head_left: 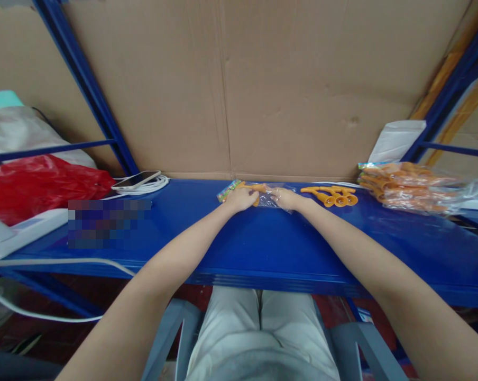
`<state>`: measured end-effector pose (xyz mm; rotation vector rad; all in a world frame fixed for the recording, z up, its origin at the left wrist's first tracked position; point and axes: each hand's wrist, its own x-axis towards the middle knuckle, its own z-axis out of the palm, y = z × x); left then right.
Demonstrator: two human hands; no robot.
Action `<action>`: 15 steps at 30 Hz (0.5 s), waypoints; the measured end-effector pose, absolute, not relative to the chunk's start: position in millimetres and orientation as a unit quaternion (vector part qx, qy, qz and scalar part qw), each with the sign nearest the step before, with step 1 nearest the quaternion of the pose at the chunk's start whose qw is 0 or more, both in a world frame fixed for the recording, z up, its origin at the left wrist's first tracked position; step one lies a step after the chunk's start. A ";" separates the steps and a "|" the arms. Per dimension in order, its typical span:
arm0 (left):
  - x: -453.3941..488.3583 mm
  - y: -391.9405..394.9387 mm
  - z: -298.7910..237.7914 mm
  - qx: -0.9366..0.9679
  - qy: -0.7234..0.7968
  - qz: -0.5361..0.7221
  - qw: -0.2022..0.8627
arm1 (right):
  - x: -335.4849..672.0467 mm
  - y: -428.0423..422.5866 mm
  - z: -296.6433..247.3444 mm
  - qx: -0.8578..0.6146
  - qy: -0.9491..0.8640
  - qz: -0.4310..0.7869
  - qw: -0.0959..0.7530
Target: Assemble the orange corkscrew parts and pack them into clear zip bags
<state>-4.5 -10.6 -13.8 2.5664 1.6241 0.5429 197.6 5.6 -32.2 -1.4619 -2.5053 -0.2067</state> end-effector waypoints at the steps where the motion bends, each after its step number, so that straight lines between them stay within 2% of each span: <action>1: -4.7 -11.4 -12.1 0.825 0.534 0.180 0.029 | 196.7 4.5 -31.1 -0.499 -0.856 -0.068 0.116; 9: -11.2 -1.1 -12.8 0.872 0.447 0.198 0.008 | 191.0 -4.4 -23.7 -0.472 -0.871 -0.041 0.131; 15: -14.7 4.6 -16.9 0.873 0.460 0.155 0.045 | 184.1 -4.2 -25.5 -0.469 -0.874 -0.036 0.122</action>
